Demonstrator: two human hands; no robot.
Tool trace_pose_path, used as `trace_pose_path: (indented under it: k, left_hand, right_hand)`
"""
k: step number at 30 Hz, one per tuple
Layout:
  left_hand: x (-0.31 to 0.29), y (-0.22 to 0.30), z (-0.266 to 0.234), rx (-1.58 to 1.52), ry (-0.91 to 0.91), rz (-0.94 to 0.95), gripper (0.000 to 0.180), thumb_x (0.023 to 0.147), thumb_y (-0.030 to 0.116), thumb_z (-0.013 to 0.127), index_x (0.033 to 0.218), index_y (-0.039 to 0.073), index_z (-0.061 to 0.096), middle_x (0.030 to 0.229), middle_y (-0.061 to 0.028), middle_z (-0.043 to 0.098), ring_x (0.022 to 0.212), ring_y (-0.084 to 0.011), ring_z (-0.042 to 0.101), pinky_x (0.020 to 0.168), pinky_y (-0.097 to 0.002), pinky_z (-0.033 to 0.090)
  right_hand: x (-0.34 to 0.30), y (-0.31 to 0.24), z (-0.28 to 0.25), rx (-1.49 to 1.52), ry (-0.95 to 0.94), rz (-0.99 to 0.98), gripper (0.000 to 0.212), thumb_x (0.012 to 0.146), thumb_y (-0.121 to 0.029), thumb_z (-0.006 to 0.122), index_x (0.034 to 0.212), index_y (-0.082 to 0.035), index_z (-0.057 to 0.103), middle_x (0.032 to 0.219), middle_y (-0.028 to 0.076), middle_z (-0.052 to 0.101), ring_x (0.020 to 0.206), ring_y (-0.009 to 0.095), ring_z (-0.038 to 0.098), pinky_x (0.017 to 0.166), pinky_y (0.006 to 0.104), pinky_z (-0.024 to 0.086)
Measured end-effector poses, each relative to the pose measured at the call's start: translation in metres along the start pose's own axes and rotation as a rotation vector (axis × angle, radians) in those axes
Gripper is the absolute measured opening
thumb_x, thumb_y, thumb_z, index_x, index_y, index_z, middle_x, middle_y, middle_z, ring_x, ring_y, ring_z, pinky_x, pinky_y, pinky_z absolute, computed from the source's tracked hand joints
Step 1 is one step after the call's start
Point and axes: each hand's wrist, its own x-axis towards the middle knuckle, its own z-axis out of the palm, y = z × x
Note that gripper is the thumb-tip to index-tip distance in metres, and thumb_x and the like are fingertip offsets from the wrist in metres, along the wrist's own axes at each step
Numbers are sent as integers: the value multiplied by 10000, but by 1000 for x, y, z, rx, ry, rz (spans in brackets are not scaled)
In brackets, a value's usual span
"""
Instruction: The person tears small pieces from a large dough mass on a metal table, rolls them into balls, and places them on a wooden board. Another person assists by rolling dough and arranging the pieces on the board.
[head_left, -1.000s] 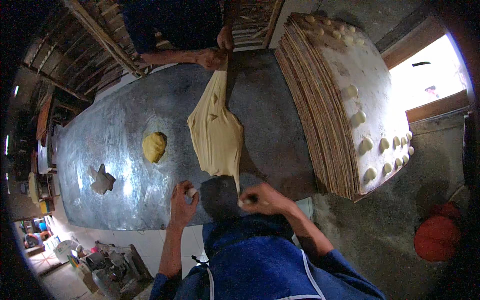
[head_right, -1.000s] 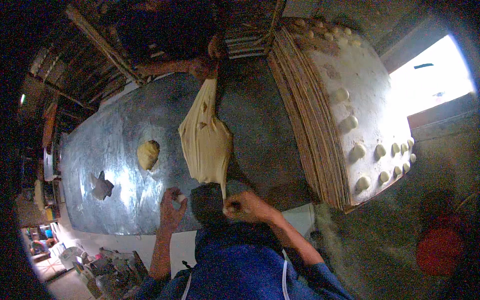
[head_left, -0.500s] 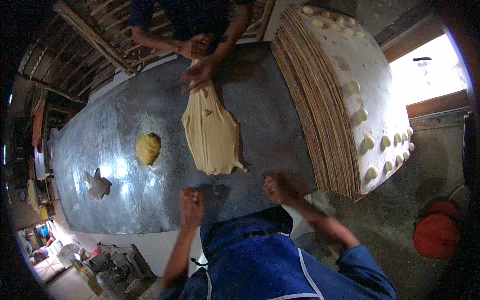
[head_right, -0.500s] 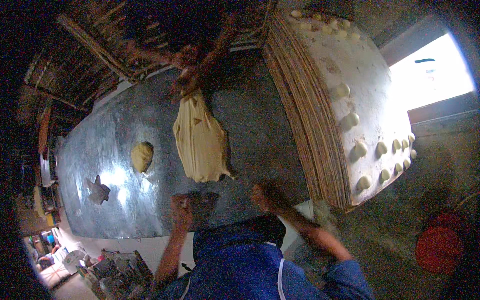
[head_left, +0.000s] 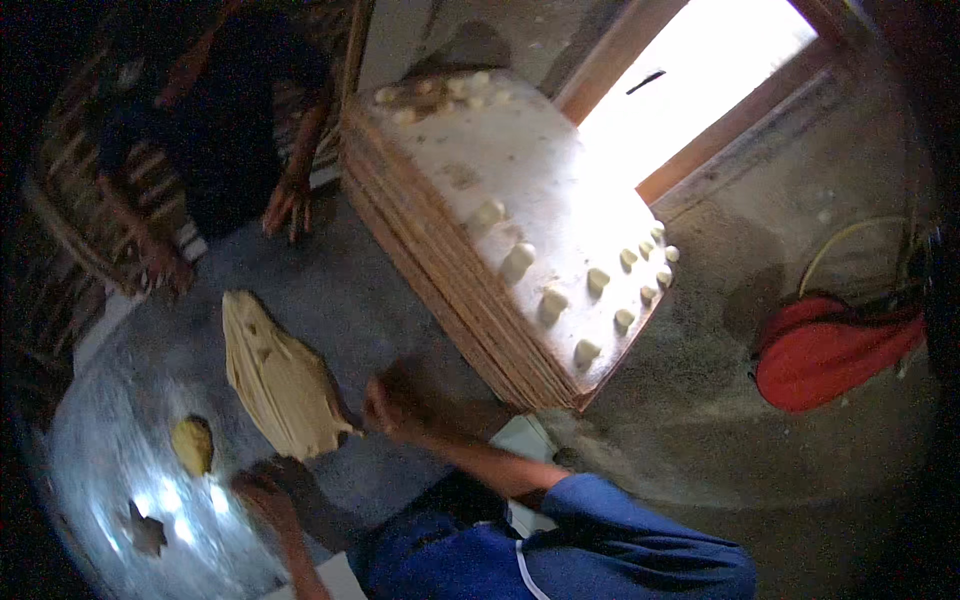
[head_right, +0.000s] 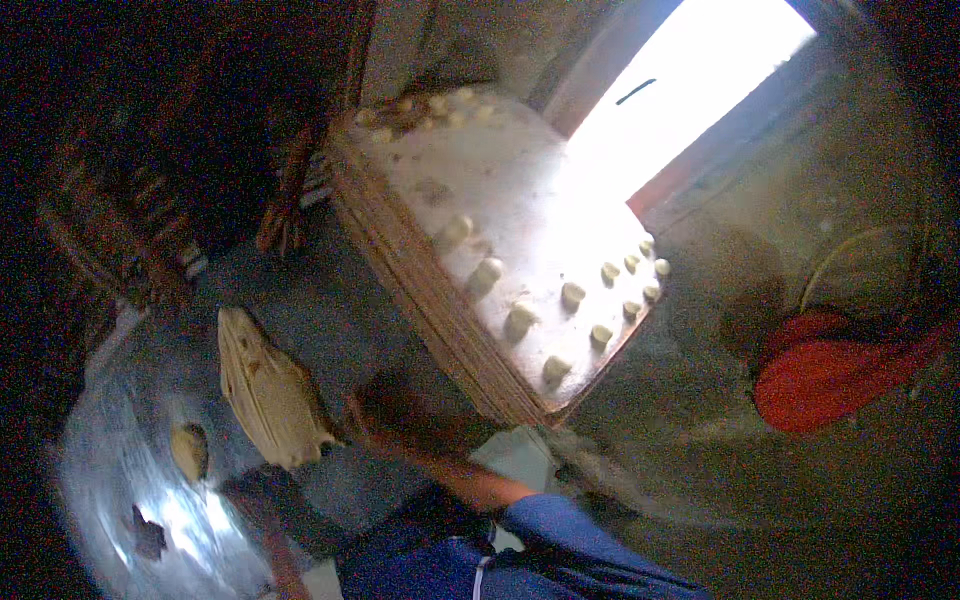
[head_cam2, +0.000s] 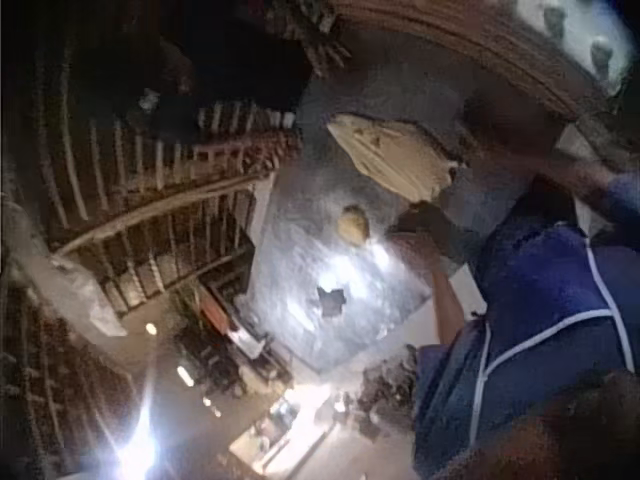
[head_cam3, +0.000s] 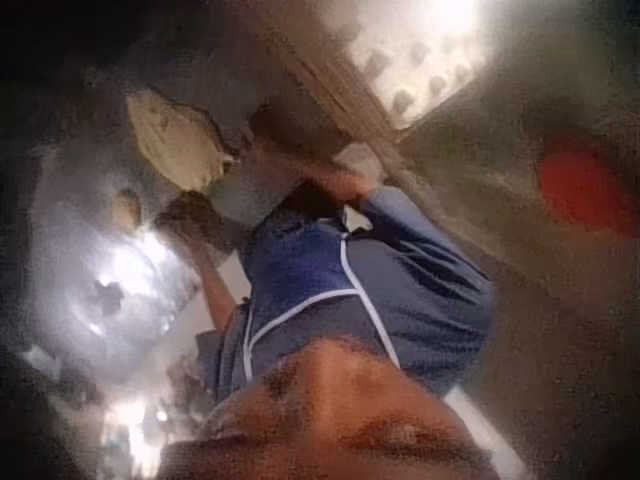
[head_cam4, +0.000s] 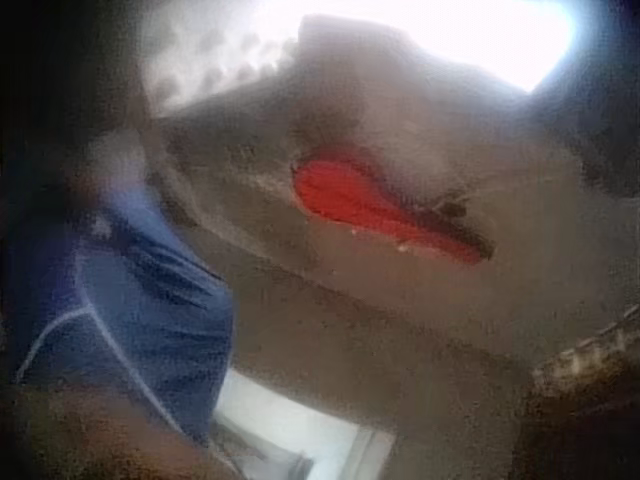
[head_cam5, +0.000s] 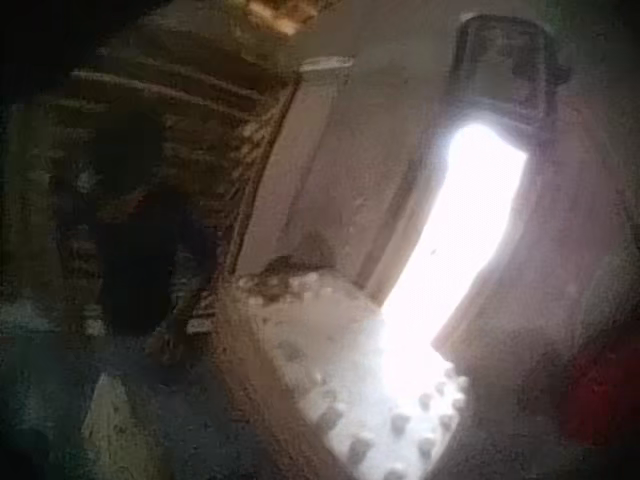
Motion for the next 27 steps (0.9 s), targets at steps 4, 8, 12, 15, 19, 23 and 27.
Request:
trace_pose_path:
  k: [4,8,12,15,19,23,27]
  left_hand:
    - [-70,15,27,113,30,221,386,894,161,647,1231,-22,599,1229,-252,578,1116,-407,525,1003,-500,384]
    - [-49,-33,12,88,-25,55,426,874,183,675,1244,-16,605,1284,-250,570,1199,-416,505,1074,-494,358]
    - [-54,-24,-26,97,-30,77,466,855,205,703,1258,-10,610,1338,-248,562,1282,-425,485,1146,-487,332]
    - [-34,46,-81,229,-488,215,437,845,196,710,1221,-12,628,1317,-249,586,1287,-433,504,1169,-473,337]
    - [15,58,-111,214,-882,538,385,883,224,679,1189,-4,624,1232,-247,610,1201,-445,541,1132,-490,369]
    - [93,303,-102,71,-712,625,315,858,-2,691,1163,65,650,1200,-219,549,1134,-406,595,965,-518,499]
    - [150,507,-37,-311,-248,1181,467,778,-58,755,1195,114,637,1173,-134,595,1078,-331,633,873,-426,552]
  right_hand:
    - [-39,63,118,176,95,-132,203,932,-222,673,906,-28,616,791,162,582,774,325,598,730,478,492]
    - [-26,92,85,222,17,-97,183,918,-200,686,956,-34,621,840,162,580,812,323,599,746,467,499]
    - [-29,50,90,169,218,-217,189,905,-179,700,1007,-40,625,890,162,578,850,321,599,763,455,506]
    - [-59,88,106,266,182,-234,209,894,-163,711,1045,-44,629,927,162,576,879,320,600,775,447,511]
    - [-78,93,107,339,188,-316,251,880,-142,725,1096,-49,633,977,162,574,917,319,601,792,435,518]
    - [-91,87,98,404,261,-388,304,867,-120,739,1146,-55,638,1027,161,572,955,317,602,808,424,525]
    - [-117,80,-8,460,533,-482,363,853,-99,753,1197,-61,642,1076,161,570,993,316,602,825,413,532]
